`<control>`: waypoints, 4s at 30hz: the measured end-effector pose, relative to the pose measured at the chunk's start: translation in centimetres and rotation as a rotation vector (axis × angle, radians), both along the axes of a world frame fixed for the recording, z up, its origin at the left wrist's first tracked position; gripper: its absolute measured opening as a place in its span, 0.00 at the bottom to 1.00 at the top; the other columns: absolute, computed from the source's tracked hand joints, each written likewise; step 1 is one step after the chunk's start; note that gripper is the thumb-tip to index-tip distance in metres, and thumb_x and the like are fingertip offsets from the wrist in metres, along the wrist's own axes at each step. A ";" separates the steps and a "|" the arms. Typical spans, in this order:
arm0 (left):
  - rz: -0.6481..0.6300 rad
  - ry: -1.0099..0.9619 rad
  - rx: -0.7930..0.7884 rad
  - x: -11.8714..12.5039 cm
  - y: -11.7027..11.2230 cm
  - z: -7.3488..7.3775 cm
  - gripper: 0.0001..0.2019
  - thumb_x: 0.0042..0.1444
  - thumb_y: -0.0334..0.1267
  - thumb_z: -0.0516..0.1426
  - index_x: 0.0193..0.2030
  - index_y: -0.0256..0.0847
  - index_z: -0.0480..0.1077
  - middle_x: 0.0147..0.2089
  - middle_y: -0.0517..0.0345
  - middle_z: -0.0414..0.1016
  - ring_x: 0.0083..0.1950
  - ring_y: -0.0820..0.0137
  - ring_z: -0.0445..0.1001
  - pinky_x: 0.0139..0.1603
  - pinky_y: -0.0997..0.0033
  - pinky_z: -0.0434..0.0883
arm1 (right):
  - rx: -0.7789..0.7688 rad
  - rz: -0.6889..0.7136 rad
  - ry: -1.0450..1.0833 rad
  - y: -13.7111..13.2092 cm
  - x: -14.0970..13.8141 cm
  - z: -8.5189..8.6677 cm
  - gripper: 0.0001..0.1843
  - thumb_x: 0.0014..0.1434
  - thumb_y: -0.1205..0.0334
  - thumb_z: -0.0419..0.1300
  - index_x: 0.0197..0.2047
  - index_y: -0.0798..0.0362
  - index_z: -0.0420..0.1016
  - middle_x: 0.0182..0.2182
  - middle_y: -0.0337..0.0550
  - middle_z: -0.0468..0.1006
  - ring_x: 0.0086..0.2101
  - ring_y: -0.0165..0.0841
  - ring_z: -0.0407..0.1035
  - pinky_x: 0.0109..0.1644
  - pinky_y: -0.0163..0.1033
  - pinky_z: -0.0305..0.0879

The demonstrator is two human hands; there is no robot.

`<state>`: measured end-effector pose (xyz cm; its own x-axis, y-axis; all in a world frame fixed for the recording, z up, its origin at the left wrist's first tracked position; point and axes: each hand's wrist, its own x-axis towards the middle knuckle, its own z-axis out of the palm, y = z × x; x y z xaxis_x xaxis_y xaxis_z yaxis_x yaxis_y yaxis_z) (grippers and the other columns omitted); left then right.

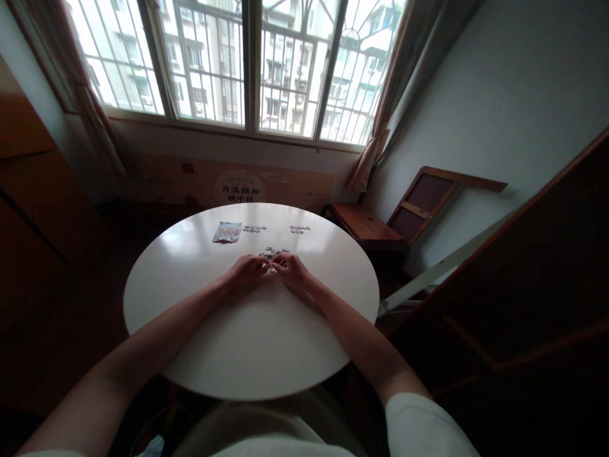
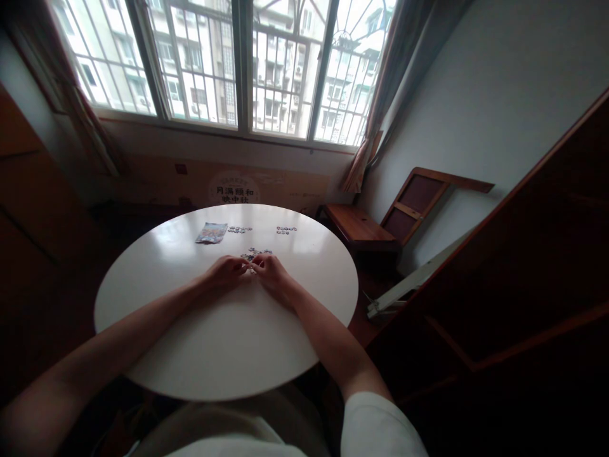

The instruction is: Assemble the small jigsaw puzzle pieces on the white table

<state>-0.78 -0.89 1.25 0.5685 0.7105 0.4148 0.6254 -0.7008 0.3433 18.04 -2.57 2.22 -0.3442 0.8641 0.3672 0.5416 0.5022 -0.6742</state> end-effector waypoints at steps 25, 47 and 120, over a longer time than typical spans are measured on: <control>0.073 -0.036 0.022 0.1 -0.3 0.5 0.11 0.55 0.40 0.53 0.38 0.39 0.74 0.23 0.61 0.71 0.23 0.76 0.66 0.26 0.79 0.57 | 0.011 0.026 0.013 0.1 -0.1 0.0 0.08 0.55 0.65 0.59 0.34 0.58 0.77 0.28 0.42 0.76 0.28 0.26 0.68 0.32 0.30 0.61; -0.054 -0.135 0.137 0.1 -0.1 0.0 0.10 0.57 0.39 0.53 0.32 0.37 0.74 0.23 0.62 0.69 0.22 0.80 0.62 0.26 0.82 0.59 | 0.062 0.065 0.053 0.2 0.0 0.1 0.08 0.56 0.61 0.60 0.33 0.57 0.77 0.26 0.42 0.77 0.27 0.27 0.68 0.32 0.31 0.62; 0.502 0.138 0.070 -3.8 2.6 0.9 0.15 0.52 0.30 0.51 0.43 0.44 0.75 0.47 0.54 0.74 0.47 0.61 0.71 0.48 0.63 0.64 | 0.048 -0.043 0.211 1.0 -0.1 -0.3 0.07 0.53 0.68 0.57 0.34 0.58 0.75 0.32 0.43 0.77 0.26 0.26 0.66 0.30 0.31 0.64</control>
